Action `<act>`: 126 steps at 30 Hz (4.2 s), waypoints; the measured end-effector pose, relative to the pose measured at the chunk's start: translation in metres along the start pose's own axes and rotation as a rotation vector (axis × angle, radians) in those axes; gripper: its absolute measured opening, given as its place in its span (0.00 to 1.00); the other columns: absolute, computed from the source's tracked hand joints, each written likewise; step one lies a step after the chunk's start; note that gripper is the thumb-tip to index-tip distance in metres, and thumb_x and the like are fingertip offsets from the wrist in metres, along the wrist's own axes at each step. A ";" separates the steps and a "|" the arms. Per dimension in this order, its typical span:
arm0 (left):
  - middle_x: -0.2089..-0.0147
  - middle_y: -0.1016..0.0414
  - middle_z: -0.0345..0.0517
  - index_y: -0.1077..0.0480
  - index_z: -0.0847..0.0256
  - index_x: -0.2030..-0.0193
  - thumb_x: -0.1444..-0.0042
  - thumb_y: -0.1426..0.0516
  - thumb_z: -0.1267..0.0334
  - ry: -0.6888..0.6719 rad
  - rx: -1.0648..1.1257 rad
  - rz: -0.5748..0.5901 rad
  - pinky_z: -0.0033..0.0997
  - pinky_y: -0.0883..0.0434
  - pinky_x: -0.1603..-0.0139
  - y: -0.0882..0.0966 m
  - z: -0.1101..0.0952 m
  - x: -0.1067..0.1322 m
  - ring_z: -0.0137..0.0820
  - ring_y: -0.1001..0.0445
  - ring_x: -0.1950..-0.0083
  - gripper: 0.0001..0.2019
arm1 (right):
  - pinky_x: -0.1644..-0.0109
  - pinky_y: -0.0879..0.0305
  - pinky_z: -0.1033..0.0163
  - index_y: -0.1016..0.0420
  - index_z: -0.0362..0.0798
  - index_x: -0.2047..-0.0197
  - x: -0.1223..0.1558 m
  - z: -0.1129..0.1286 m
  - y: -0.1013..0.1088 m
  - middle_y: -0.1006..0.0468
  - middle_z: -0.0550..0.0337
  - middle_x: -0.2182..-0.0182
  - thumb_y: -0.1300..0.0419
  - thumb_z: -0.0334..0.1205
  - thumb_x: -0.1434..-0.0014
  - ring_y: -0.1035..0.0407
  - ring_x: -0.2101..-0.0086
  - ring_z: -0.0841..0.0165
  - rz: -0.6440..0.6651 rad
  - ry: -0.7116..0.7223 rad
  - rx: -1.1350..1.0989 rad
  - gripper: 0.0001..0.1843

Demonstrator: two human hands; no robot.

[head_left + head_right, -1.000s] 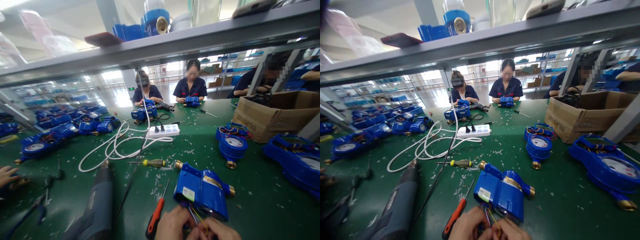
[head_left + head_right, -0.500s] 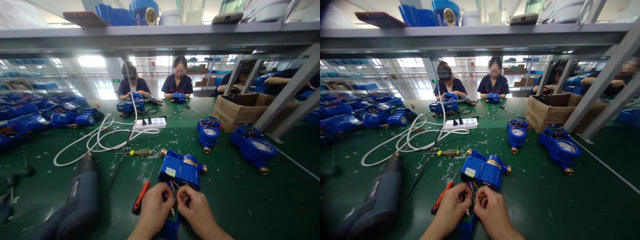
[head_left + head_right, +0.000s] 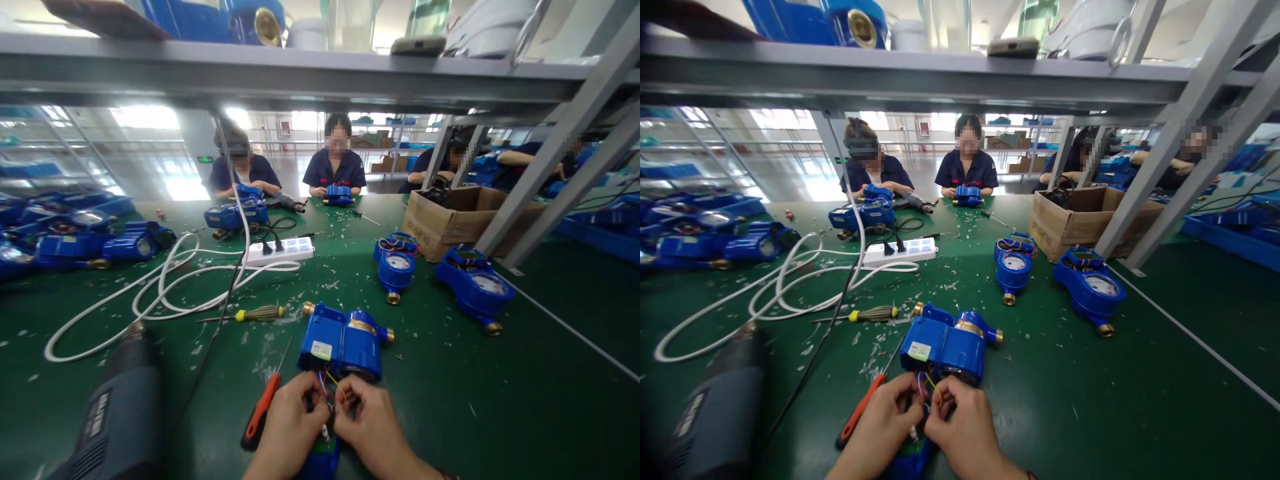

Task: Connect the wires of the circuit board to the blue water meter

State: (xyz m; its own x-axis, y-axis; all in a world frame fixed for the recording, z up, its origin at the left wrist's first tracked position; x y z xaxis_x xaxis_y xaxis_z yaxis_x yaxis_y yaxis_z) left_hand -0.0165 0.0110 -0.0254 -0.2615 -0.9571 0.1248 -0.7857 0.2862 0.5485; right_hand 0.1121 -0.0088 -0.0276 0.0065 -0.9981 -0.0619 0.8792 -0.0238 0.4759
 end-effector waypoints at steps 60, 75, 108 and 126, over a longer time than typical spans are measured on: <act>0.78 0.42 0.35 0.42 0.62 0.79 0.64 0.47 0.69 0.209 0.733 0.310 0.23 0.49 0.74 -0.002 0.007 -0.006 0.22 0.47 0.76 0.05 | 0.87 0.44 0.74 0.40 0.48 0.76 0.006 -0.032 -0.024 0.40 0.70 0.84 0.42 0.50 0.58 0.49 0.85 0.78 0.175 -0.437 -0.611 0.15; 0.72 0.34 0.41 0.30 0.60 0.68 0.46 0.47 0.61 -0.025 -0.107 0.006 0.26 0.39 0.70 0.027 -0.019 0.013 0.29 0.35 0.71 0.07 | 0.79 0.50 0.71 0.31 0.43 0.73 0.001 -0.013 -0.006 0.38 0.67 0.83 0.40 0.48 0.54 0.45 0.81 0.76 0.243 -0.358 -0.580 0.15; 0.79 0.35 0.38 0.33 0.64 0.74 0.55 0.46 0.64 0.220 0.175 0.081 0.22 0.42 0.77 0.013 -0.024 0.006 0.25 0.40 0.77 0.05 | 0.76 0.48 0.68 0.31 0.42 0.72 0.002 -0.003 -0.001 0.37 0.65 0.78 0.43 0.39 0.50 0.45 0.79 0.74 0.272 -0.211 -0.517 0.07; 0.78 0.37 0.38 0.38 0.59 0.75 0.43 0.55 0.45 0.286 -0.443 -0.177 0.28 0.44 0.75 0.070 0.018 0.014 0.29 0.39 0.76 0.21 | 0.75 0.47 0.68 0.37 0.46 0.71 0.009 -0.008 -0.004 0.38 0.65 0.77 0.45 0.41 0.47 0.43 0.77 0.72 0.289 -0.220 -0.442 0.07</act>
State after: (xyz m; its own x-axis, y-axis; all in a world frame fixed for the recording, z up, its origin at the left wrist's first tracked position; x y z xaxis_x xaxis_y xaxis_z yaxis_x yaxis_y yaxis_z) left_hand -0.0848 0.0187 -0.0004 0.0645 -0.9806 0.1852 -0.4768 0.1327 0.8690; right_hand 0.1121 -0.0172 -0.0369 0.2189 -0.9500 0.2225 0.9724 0.2313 0.0311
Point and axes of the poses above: each hand's wrist, its own x-axis away from the middle knuckle, its own y-axis out of the back of the hand, z = x × y, the point moved 4 cm from there along -x, towards the middle knuckle
